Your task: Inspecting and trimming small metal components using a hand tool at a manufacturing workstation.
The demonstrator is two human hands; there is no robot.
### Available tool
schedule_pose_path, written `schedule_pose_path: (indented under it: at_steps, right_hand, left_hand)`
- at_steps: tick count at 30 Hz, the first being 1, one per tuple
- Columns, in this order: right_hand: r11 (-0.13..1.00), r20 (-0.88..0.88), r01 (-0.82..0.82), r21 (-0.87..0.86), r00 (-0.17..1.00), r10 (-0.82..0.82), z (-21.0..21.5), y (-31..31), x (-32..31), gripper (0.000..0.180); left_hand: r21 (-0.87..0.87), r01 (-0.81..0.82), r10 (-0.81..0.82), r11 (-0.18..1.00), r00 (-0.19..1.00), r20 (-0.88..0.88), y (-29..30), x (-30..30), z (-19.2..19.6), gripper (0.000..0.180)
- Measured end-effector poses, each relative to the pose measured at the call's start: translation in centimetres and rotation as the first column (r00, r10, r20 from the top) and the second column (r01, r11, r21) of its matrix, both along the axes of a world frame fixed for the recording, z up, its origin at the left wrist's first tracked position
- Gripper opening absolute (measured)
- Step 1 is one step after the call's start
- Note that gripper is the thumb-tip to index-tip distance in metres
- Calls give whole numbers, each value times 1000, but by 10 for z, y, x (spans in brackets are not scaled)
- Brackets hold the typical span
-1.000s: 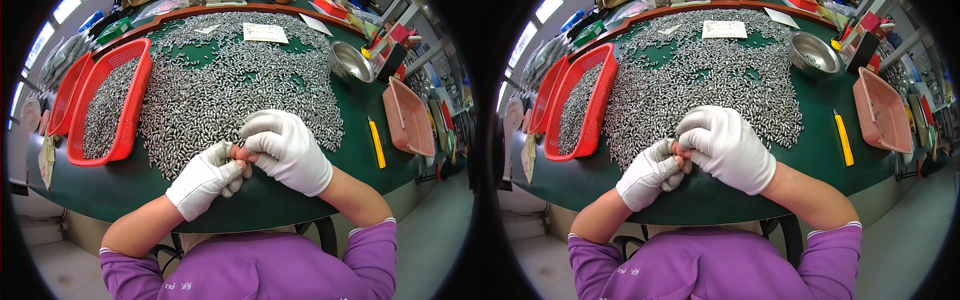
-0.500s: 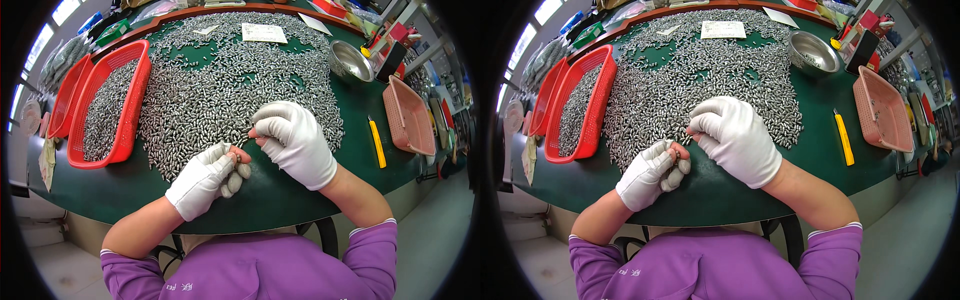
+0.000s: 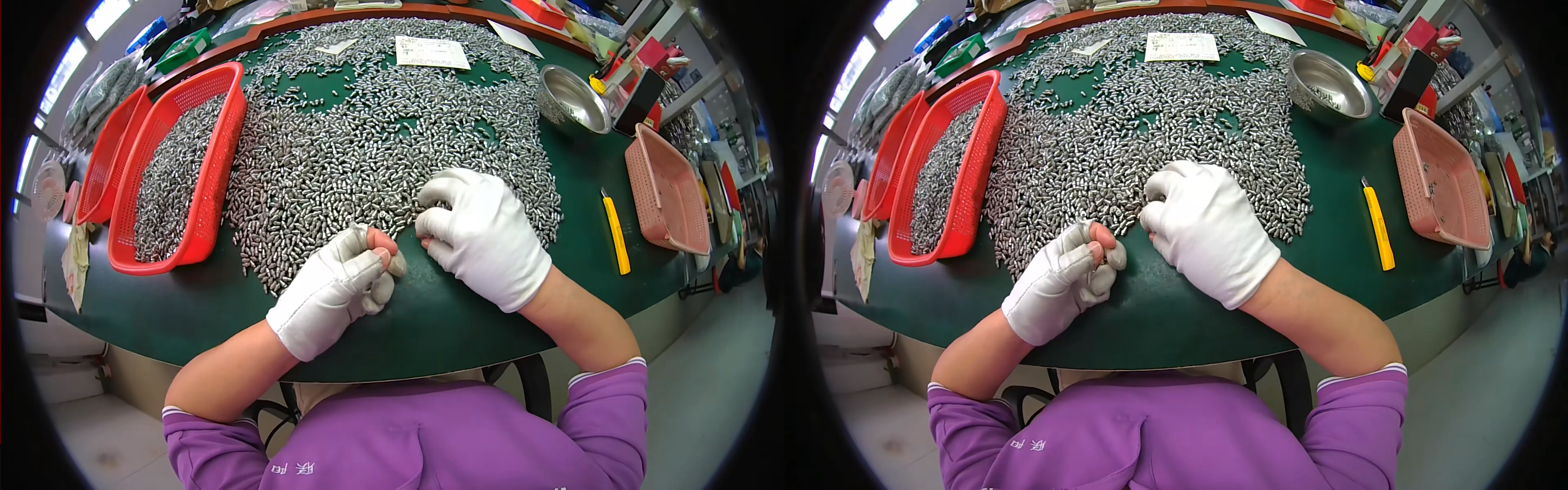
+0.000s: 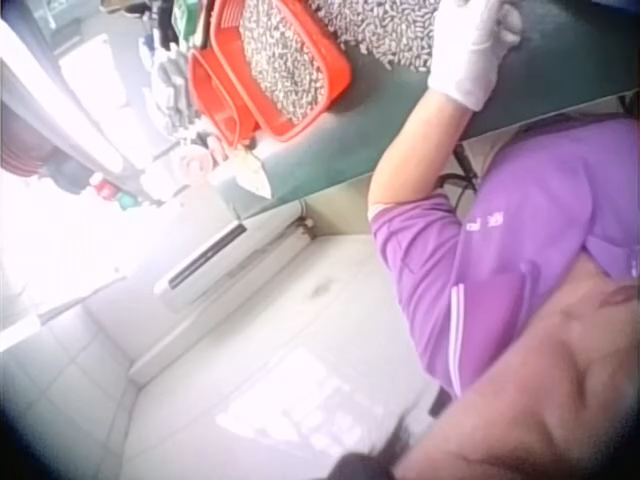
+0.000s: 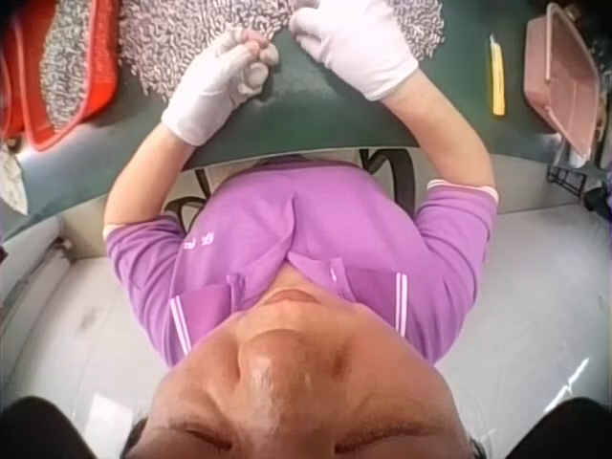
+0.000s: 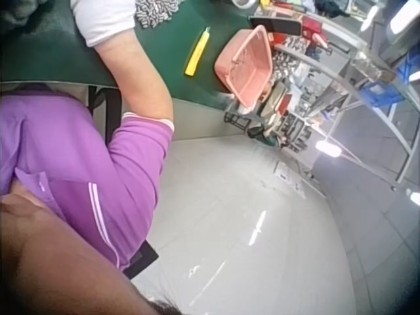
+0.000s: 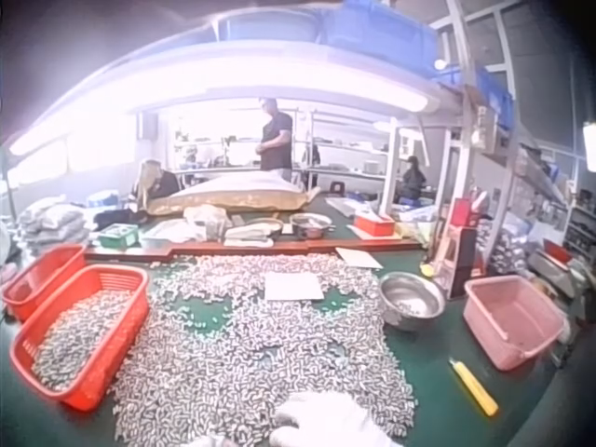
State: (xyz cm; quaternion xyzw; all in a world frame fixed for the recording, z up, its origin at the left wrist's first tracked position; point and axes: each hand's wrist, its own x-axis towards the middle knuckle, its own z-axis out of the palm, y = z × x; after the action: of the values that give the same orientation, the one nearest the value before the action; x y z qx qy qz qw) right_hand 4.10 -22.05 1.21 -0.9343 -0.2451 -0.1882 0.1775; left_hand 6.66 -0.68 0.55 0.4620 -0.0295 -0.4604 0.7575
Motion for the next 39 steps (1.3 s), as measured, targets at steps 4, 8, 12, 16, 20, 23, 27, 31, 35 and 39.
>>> schedule_pose_path:
  at_steps: [4,8,12,16,20,23,27,31,35,39]
  right_hand:
    - [999,3,-38,9,999,38,-5,2,1,18]
    - [957,24,-147,251,989,145,1,7,2,19]
    - [909,58,-224,353,974,217,3,14,-1,19]
    - [891,83,-242,384,970,228,2,12,2,19]
    - [925,78,-170,340,985,153,4,3,0,22]
    - [922,86,-150,357,988,128,3,3,1,22]
    - [924,87,-147,353,988,124,3,2,1,21]
    - [926,77,-120,359,992,98,2,1,0,21]
    - [940,125,-40,339,992,-3,6,3,0,12]
    - [973,156,28,227,986,-65,5,-1,0,12]
  left_hand:
    - [30,30,-30,999,1000,-3,1,2,-1,25]
    - [110,73,-81,991,995,66,-1,1,3,25]
    - [189,124,-159,974,970,184,-1,1,4,18]
    - [181,121,-150,976,976,155,-1,1,4,15]
    - [133,111,-128,985,983,129,-1,2,5,14]
    - [106,113,-125,988,986,114,1,3,3,15]
    - [78,110,-117,991,989,89,1,2,2,16]
    - [84,105,-111,991,991,76,1,2,3,17]
    - [89,95,-100,992,993,58,1,2,3,16]
    - [66,85,-89,994,994,69,2,2,0,20]
